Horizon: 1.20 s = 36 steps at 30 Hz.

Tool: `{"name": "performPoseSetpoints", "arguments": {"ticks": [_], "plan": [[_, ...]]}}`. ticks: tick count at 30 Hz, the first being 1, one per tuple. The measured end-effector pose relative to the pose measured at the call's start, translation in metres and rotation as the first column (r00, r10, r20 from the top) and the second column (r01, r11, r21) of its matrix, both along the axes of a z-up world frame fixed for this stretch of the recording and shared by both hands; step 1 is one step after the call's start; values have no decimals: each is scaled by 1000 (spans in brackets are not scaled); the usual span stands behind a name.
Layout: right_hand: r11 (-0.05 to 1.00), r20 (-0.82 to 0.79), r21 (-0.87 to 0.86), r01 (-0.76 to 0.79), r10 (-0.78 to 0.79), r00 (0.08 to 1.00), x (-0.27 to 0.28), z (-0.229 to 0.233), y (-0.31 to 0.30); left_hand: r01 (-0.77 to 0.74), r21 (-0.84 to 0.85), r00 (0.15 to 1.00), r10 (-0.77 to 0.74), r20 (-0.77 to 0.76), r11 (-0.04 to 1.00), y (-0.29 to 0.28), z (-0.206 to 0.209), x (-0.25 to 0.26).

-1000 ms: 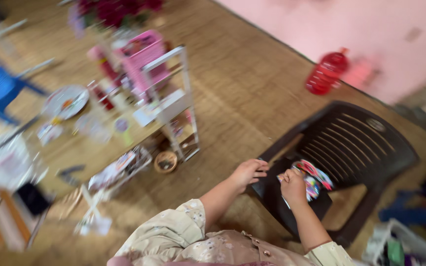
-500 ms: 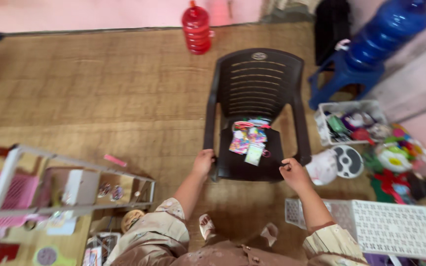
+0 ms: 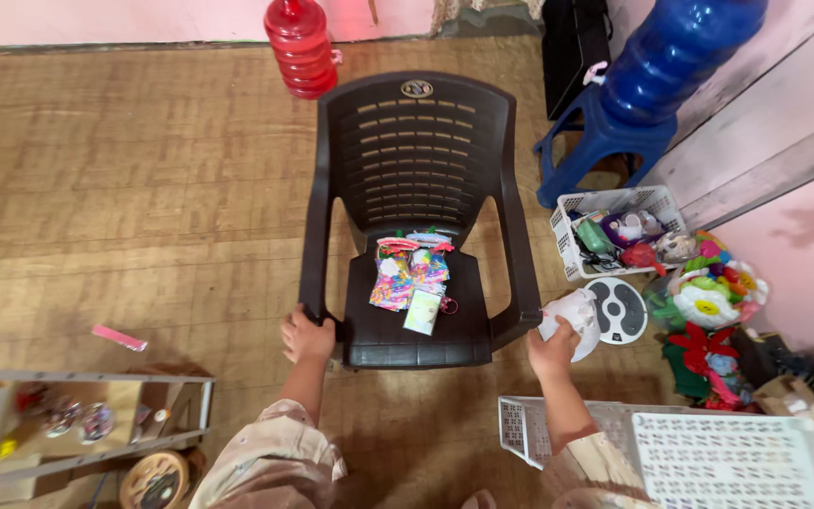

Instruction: The person assembles a white plastic three-tier shelf by snapping trays into place, then wipes a small decorative flower pot with a tissue. The person places the assembled shelf on the floor and continues cleaning the decorative item.

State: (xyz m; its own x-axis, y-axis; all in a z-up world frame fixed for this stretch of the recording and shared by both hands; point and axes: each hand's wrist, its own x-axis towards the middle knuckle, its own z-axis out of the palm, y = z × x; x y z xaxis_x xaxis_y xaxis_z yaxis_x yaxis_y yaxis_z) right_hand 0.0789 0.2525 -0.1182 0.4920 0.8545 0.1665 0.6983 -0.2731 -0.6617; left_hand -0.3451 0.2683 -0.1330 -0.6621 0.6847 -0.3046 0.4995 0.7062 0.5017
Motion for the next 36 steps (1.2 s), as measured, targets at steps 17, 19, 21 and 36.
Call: {"name": "performPoseSetpoints", "arguments": {"ticks": [17,19,21,36], "plan": [[873,-76,486,-44,92,993,8,-179,26,375,866,895,114,-431,331,24,-166,-26],[864,-229,503,-15,150,962,9,-183,30,365,888,906,114,-408,279,28,-169,-29],[846,-242,532,-23,178,954,11,-186,30,363,901,913,102,-395,236,36,-172,-30],[839,-40,543,-36,69,997,-12,-192,-67,394,895,919,-67,-389,208,22,-171,-64]]}}
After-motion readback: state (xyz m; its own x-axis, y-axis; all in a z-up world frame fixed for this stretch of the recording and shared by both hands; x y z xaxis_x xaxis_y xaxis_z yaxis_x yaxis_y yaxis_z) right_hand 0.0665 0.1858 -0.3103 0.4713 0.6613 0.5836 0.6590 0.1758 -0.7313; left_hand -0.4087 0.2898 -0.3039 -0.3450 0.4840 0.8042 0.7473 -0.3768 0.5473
